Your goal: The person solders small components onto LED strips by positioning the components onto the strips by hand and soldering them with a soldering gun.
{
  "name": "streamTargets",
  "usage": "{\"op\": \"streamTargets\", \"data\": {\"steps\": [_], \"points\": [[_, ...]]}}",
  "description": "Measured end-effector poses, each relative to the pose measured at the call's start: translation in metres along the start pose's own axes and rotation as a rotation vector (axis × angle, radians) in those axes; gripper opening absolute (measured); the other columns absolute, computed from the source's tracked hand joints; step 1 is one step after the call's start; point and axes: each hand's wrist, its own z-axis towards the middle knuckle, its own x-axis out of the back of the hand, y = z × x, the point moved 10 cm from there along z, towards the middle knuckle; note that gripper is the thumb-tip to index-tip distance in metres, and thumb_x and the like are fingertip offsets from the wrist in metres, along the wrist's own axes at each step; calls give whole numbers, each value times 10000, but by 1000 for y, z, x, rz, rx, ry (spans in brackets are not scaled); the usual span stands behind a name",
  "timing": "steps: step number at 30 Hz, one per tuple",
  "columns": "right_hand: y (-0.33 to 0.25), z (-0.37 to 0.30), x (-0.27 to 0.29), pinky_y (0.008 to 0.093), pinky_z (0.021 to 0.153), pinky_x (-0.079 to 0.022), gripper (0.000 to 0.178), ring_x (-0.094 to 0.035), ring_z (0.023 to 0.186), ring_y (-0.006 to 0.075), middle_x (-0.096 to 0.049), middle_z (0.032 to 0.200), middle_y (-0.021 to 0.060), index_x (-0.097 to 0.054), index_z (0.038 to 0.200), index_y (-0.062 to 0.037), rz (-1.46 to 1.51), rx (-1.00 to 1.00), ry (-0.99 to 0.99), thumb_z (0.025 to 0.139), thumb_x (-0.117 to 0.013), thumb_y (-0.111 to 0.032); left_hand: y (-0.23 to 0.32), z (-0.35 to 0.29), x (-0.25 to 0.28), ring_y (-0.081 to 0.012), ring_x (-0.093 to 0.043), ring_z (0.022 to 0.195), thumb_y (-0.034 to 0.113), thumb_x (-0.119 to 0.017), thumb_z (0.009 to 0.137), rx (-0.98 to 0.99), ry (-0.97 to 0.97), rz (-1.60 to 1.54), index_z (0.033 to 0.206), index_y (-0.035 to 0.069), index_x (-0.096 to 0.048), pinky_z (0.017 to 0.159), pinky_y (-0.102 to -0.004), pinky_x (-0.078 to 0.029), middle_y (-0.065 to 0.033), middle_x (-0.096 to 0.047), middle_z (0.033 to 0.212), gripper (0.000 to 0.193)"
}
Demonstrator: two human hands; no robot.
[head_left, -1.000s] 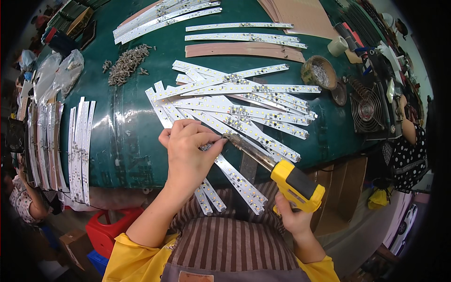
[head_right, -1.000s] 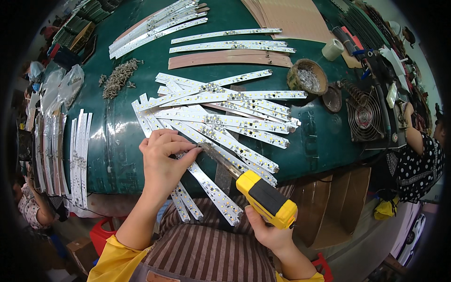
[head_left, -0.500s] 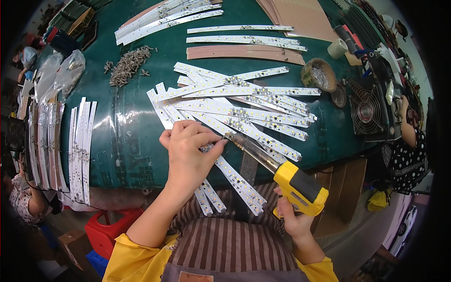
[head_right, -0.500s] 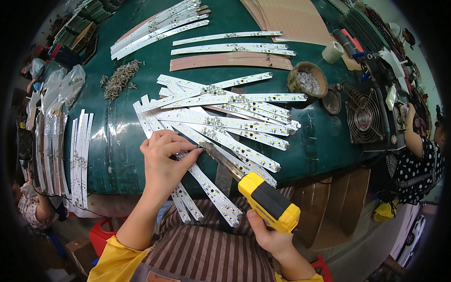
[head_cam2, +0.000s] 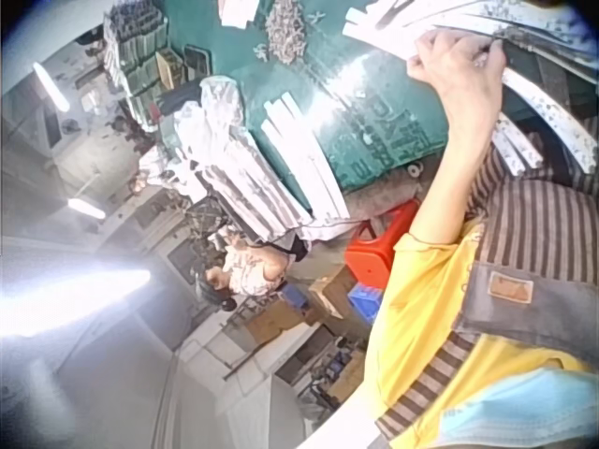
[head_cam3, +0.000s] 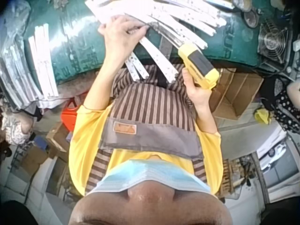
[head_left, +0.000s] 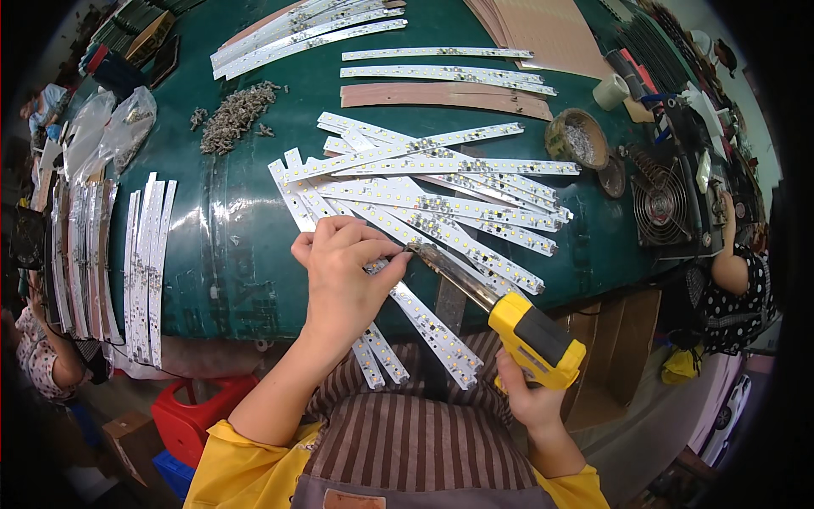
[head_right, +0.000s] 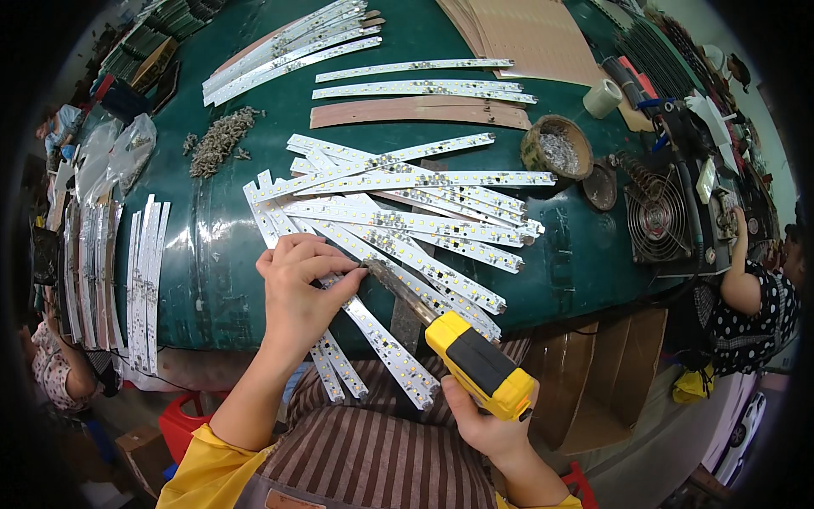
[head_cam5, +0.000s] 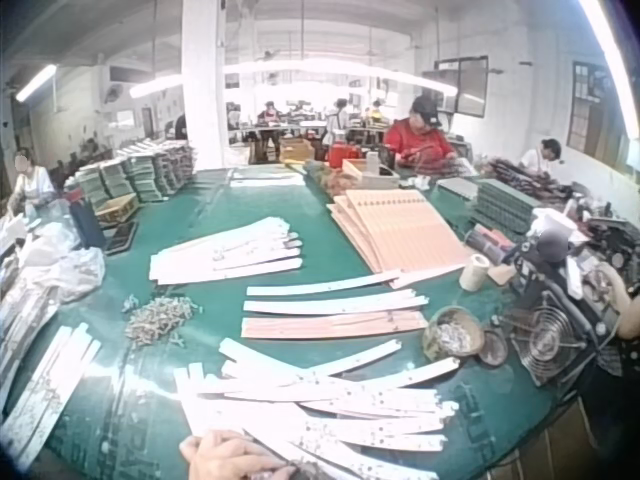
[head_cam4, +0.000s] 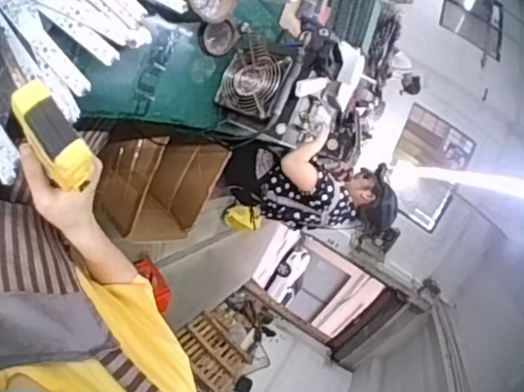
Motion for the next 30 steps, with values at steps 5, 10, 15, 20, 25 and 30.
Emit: {"op": "streamTargets", "data": {"steps": [5,10,15,20,25,30], "points": [[7,-5,-2,264,687,-530,277,-679,755,143,-706,907,74,-661,1059,6,21,-64,-19,812,-748,-85,0,1,0,-176,-566,963,144,-821,657,7,8,1,734,140,-750,904,-404,-310,56,-667,807,105],[23,-5,0,227,543,-449,179,-566,601,114,-624,865,96,-571,1069,30,142,-132,-36,910,-610,-43,0,2,0,-176,-563,964,140,-819,658,22,-6,-9,730,141,-753,911,-404,-306,55,-658,803,98],[6,-4,3,234,525,-442,216,-547,564,132,-639,972,179,-545,1121,45,359,-128,-25,939,-543,-71,1,1,1,-175,-558,981,140,-819,656,15,9,-4,731,141,-753,919,-408,-296,57,-659,805,101],[13,-5,2,257,625,-515,382,-613,675,118,-667,1077,176,-510,1255,33,379,-164,-27,889,-616,0,2,2,0,-177,-559,997,141,-815,656,20,1,-11,728,139,-744,927,-411,-291,56,-666,816,101],[18,-8,0,306,811,-532,394,-668,937,201,-676,1070,150,-556,1234,18,228,-82,-56,864,-680,-31,-1,1,1,-188,-562,1016,129,-800,658,53,-14,-35,729,119,-705,935,-411,-287,38,-668,818,119],[18,-7,-1,276,774,-531,313,-682,886,169,-700,1000,108,-643,1112,9,128,-130,-40,820,-733,-59,-2,1,0,-193,-562,1016,122,-794,658,50,-20,-36,731,110,-697,940,-408,-284,28,-667,823,123]]}}
